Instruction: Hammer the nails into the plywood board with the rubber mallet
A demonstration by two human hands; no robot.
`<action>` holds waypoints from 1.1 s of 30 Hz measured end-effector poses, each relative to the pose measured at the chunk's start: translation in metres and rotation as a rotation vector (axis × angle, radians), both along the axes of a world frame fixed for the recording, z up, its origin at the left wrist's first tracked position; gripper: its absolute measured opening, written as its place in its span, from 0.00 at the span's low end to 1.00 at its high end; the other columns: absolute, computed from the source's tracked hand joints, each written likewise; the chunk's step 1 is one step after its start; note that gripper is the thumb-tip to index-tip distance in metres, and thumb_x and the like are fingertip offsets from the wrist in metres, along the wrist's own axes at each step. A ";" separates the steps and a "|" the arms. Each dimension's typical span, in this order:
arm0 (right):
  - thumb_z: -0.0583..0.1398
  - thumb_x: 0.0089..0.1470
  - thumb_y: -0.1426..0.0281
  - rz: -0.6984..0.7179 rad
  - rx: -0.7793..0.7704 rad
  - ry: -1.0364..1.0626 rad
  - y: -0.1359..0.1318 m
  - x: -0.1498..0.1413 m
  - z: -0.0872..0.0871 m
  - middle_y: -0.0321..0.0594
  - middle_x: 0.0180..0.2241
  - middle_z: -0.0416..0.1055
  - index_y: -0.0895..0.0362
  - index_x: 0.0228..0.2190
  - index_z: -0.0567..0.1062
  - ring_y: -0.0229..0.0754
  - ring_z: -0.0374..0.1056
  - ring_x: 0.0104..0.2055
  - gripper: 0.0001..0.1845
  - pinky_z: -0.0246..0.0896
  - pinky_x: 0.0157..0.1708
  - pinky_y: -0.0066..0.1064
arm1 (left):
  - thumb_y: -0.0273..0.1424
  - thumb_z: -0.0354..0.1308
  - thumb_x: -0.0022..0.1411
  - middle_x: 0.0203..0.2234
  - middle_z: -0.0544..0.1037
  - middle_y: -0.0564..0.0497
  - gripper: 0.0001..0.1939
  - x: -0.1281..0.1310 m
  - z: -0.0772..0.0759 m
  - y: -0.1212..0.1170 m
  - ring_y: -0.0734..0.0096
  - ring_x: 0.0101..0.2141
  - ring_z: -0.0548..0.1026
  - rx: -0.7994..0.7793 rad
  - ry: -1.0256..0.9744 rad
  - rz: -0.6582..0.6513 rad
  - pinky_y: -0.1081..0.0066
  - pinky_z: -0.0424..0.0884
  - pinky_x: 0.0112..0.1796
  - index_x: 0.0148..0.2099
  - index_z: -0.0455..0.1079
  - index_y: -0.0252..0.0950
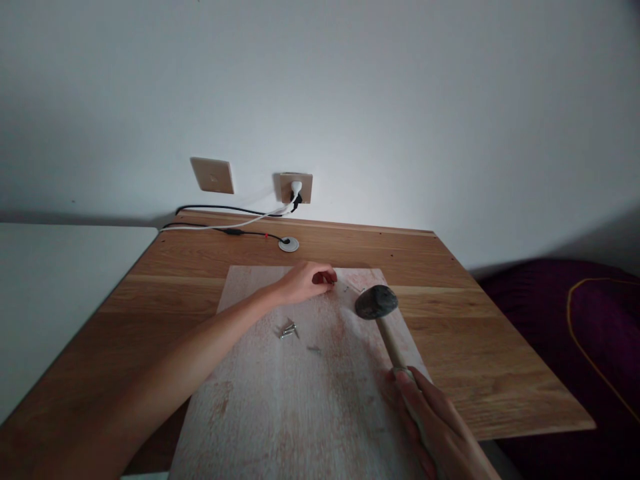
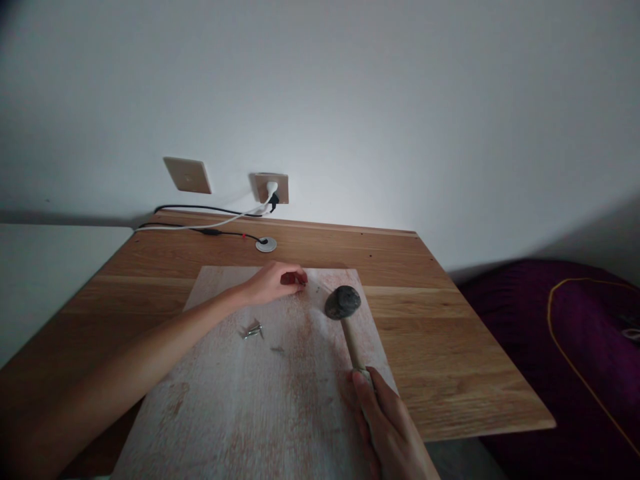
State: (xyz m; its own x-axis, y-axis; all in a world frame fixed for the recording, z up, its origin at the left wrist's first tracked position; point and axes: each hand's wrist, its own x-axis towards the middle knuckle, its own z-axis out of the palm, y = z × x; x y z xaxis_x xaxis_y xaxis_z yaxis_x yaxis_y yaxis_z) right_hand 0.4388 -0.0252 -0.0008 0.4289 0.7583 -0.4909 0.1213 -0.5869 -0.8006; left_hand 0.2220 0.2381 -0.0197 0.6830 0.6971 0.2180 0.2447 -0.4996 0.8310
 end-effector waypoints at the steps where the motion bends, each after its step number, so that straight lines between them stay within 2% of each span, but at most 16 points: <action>1: 0.64 0.54 0.31 -0.005 -0.004 0.005 0.000 -0.001 0.001 0.26 0.19 0.66 0.53 0.53 0.77 0.35 0.59 0.15 0.43 0.57 0.13 0.25 | 0.21 0.64 0.62 0.30 0.82 0.54 0.06 0.000 0.000 0.000 0.73 0.30 0.76 0.000 -0.003 0.005 0.74 0.68 0.35 0.40 0.80 0.34; 4: 0.65 0.52 0.31 -0.033 -0.001 0.018 0.000 -0.003 0.001 0.27 0.20 0.66 0.54 0.54 0.76 0.35 0.61 0.17 0.45 0.54 0.12 0.23 | 0.21 0.64 0.61 0.29 0.82 0.54 0.07 0.000 -0.001 0.000 0.72 0.29 0.76 0.013 0.017 0.002 0.75 0.68 0.34 0.40 0.80 0.35; 8: 0.65 0.53 0.31 -0.020 0.001 0.024 0.000 0.000 -0.002 0.26 0.19 0.67 0.55 0.57 0.75 0.35 0.58 0.14 0.47 0.53 0.11 0.25 | 0.21 0.64 0.61 0.28 0.82 0.54 0.07 0.000 -0.002 -0.001 0.72 0.30 0.76 0.047 0.041 -0.016 0.74 0.68 0.34 0.39 0.80 0.35; 13: 0.65 0.55 0.33 0.023 0.023 -0.007 0.001 0.001 -0.001 0.27 0.18 0.67 0.53 0.51 0.77 0.35 0.56 0.13 0.40 0.55 0.12 0.27 | 0.21 0.65 0.60 0.30 0.83 0.53 0.06 0.000 -0.001 -0.001 0.71 0.30 0.77 0.074 0.048 -0.014 0.74 0.68 0.34 0.39 0.81 0.35; 17: 0.63 0.54 0.30 0.027 0.016 0.003 0.001 -0.004 0.004 0.24 0.18 0.65 0.55 0.48 0.76 0.31 0.54 0.14 0.43 0.52 0.13 0.23 | 0.23 0.68 0.61 0.31 0.83 0.52 0.05 0.001 -0.002 -0.001 0.70 0.31 0.78 0.084 0.057 -0.009 0.73 0.67 0.35 0.40 0.81 0.35; 19: 0.64 0.53 0.30 -0.006 0.002 0.008 0.001 -0.005 0.004 0.25 0.19 0.67 0.56 0.51 0.76 0.32 0.56 0.15 0.45 0.53 0.13 0.22 | 0.22 0.68 0.61 0.31 0.83 0.52 0.05 0.001 -0.003 -0.001 0.70 0.32 0.78 0.090 0.055 -0.009 0.73 0.68 0.35 0.39 0.80 0.35; 23: 0.66 0.52 0.32 -0.050 -0.011 -0.016 0.000 -0.001 -0.002 0.34 0.26 0.77 0.54 0.56 0.76 0.38 0.67 0.18 0.45 0.58 0.12 0.25 | 0.20 0.67 0.60 0.30 0.83 0.53 0.06 0.002 -0.004 -0.001 0.69 0.32 0.79 0.080 0.051 -0.014 0.73 0.68 0.35 0.39 0.80 0.35; 28: 0.63 0.55 0.31 0.059 -0.001 -0.042 -0.002 0.004 0.000 0.27 0.17 0.65 0.52 0.54 0.77 0.36 0.57 0.12 0.42 0.57 0.12 0.28 | 0.17 0.66 0.60 0.32 0.84 0.53 0.12 0.002 -0.005 -0.002 0.70 0.32 0.80 0.050 0.021 -0.007 0.73 0.70 0.36 0.45 0.79 0.35; 31: 0.64 0.54 0.31 0.096 0.049 -0.063 -0.002 0.001 0.011 0.25 0.15 0.61 0.50 0.50 0.79 0.35 0.57 0.13 0.40 0.62 0.16 0.27 | 0.19 0.66 0.61 0.34 0.84 0.52 0.14 0.002 -0.008 -0.002 0.72 0.32 0.80 -0.002 -0.012 -0.029 0.73 0.71 0.36 0.49 0.77 0.35; 33: 0.63 0.56 0.31 0.126 0.090 -0.048 0.003 -0.005 0.020 0.24 0.16 0.59 0.51 0.51 0.77 0.34 0.54 0.13 0.40 0.60 0.15 0.27 | 0.22 0.67 0.63 0.34 0.84 0.53 0.14 0.002 -0.011 -0.001 0.72 0.32 0.80 -0.019 -0.027 -0.035 0.73 0.72 0.37 0.50 0.77 0.36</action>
State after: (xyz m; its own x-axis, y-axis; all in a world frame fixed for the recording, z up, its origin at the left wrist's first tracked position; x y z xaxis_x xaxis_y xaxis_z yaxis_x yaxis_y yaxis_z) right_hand 0.4340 -0.0223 0.0194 0.3489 0.8477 -0.3996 0.2285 -0.4905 -0.8409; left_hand 0.2236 0.2369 -0.0303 0.7012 0.6769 0.2237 0.2048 -0.4919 0.8462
